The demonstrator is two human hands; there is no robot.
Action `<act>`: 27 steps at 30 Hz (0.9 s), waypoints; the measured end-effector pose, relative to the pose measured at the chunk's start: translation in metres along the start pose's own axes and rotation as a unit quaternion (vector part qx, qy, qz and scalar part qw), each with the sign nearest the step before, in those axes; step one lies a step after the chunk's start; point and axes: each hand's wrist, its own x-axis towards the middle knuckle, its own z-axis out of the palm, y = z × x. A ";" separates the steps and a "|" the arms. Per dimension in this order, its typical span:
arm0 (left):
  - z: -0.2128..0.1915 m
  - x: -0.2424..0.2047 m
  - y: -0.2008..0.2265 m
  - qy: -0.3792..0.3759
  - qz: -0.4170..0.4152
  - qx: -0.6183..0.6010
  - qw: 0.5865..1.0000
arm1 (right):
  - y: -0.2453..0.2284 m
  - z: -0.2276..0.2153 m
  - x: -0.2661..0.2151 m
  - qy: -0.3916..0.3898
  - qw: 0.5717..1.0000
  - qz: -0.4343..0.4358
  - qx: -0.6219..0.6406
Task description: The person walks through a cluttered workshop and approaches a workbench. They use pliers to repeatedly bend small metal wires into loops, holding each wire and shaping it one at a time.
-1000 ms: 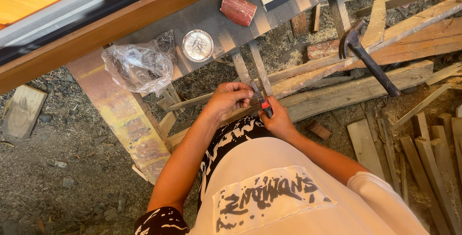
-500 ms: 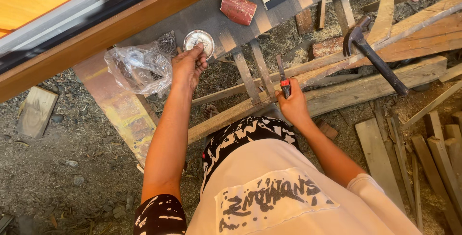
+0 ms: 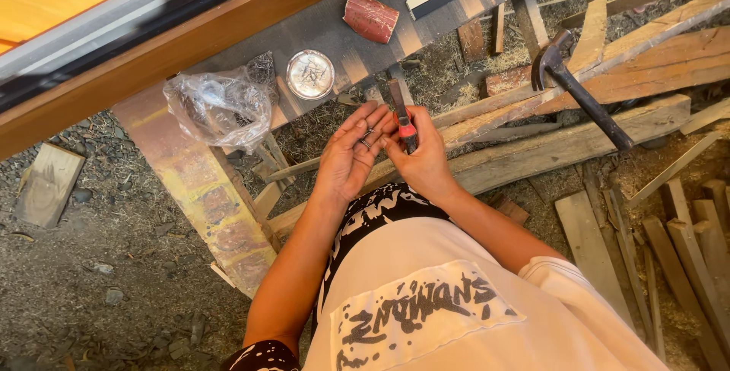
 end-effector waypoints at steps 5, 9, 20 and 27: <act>0.009 -0.010 -0.004 -0.011 0.022 0.032 0.999 | -0.012 0.007 0.002 0.004 0.996 -0.040 -0.078; 0.012 -0.016 -0.009 -0.033 0.035 0.051 0.998 | -0.014 0.009 -0.001 0.000 0.994 -0.036 -0.099; -0.003 -0.015 -0.018 0.012 -0.009 -0.017 1.000 | -0.004 0.005 -0.003 0.008 0.998 -0.009 -0.057; -0.009 -0.010 -0.025 0.029 -0.002 -0.019 0.999 | -0.003 0.003 -0.005 0.011 0.999 -0.020 -0.041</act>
